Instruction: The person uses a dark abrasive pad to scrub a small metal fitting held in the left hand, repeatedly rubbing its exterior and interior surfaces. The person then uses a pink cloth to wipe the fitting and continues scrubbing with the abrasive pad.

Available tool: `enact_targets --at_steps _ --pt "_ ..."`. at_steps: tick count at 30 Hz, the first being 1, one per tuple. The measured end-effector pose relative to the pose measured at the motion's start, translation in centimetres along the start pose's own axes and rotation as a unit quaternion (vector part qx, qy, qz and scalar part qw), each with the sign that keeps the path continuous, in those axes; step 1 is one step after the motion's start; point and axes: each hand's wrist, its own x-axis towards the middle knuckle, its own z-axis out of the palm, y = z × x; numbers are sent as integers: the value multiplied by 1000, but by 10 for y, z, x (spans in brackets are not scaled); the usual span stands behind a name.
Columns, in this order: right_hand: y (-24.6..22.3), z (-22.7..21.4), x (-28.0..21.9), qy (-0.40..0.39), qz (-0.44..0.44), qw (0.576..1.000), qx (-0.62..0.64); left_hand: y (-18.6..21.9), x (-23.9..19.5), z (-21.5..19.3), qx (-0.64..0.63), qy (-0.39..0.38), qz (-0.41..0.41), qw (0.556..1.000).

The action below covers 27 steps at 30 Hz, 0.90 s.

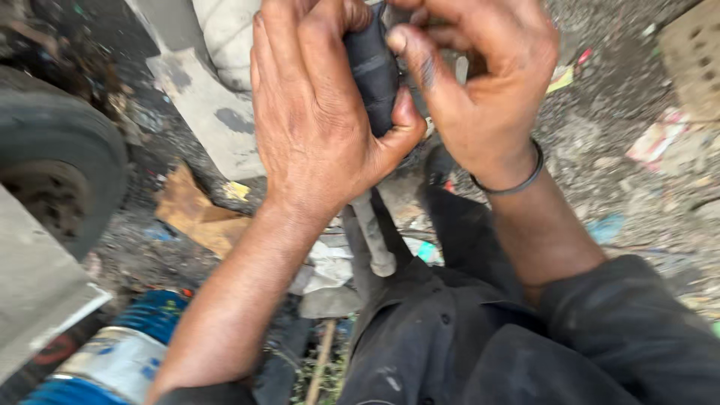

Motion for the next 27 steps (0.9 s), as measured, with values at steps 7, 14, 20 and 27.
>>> enact_targets --at_steps 7,14,20,27 --pt "13 -6 -12 5 -74 989 -126 3 0 4 -4 2 -9 1000" --pt "9 -6 -14 -17 -52 998 -13 3 -5 7 1 -2 -7 1000" --pt "5 -4 -16 5 110 994 27 3 -8 9 11 -4 -11 1000" --pt "10 -6 -12 1 -52 992 -113 1 -4 7 0 4 -4 1000"
